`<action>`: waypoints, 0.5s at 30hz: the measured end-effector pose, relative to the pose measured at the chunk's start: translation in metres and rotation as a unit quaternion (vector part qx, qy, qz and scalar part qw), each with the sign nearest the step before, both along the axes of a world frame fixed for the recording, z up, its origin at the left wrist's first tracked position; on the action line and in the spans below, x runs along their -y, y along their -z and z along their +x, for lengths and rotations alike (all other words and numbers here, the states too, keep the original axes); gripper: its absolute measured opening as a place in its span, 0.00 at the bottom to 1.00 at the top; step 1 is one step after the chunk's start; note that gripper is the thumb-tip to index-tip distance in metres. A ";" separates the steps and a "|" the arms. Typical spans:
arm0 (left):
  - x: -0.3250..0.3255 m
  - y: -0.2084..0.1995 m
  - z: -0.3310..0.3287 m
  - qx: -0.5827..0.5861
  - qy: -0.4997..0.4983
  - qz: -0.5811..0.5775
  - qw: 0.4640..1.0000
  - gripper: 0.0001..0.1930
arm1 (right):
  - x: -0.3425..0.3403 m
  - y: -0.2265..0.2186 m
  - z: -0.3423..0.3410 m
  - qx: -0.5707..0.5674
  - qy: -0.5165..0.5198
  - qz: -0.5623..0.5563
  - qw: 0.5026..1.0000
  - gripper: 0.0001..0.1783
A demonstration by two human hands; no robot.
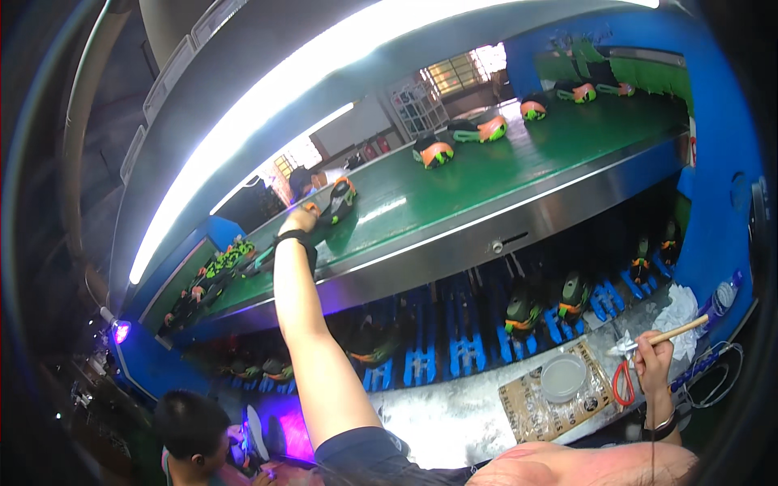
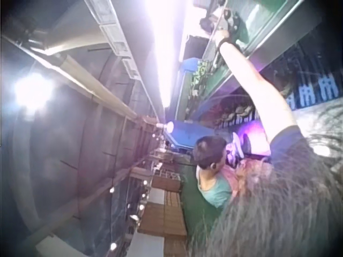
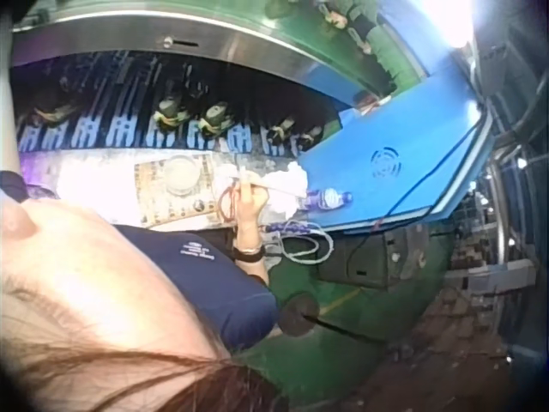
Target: Applying glue to the bottom of shoe soles with a brush and placing them onto a conveyor belt.
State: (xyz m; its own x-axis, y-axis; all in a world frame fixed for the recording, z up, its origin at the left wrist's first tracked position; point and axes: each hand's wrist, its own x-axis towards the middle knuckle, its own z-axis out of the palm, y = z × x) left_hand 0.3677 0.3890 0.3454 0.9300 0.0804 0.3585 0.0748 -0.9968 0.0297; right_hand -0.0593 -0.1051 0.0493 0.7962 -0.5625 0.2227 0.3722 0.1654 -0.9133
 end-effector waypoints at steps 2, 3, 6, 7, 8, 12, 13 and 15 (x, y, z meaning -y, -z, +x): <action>0.021 0.013 -0.007 -0.022 -0.049 -0.018 0.998 0.24 | 0.003 0.005 -0.002 -0.001 0.006 0.004 1.000 0.06; 0.046 0.007 -0.030 -0.050 -0.099 0.009 0.994 0.24 | 0.004 0.006 -0.004 -0.004 0.009 0.007 1.000 0.06; 0.014 0.008 0.016 -0.018 -0.070 -0.099 0.992 0.22 | 0.008 0.004 -0.001 0.001 0.017 0.005 1.000 0.06; 0.011 0.004 0.009 0.026 -0.096 -0.126 0.987 0.19 | 0.009 0.005 -0.002 0.001 0.021 0.014 1.000 0.05; -0.001 0.001 0.000 0.074 -0.105 -0.146 0.981 0.18 | 0.008 0.006 -0.001 0.002 0.015 0.020 1.000 0.05; 0.072 -0.018 -0.073 0.182 -0.007 -0.273 0.945 0.19 | 0.010 0.008 0.005 -0.012 0.000 0.049 0.999 0.06; 0.055 -0.018 -0.087 0.197 0.034 -0.260 0.945 0.23 | 0.009 0.009 0.009 -0.022 -0.008 0.054 0.998 0.06; 0.023 -0.019 -0.107 0.139 0.125 -0.119 0.975 0.29 | 0.010 0.009 0.016 -0.011 -0.045 0.051 0.998 0.06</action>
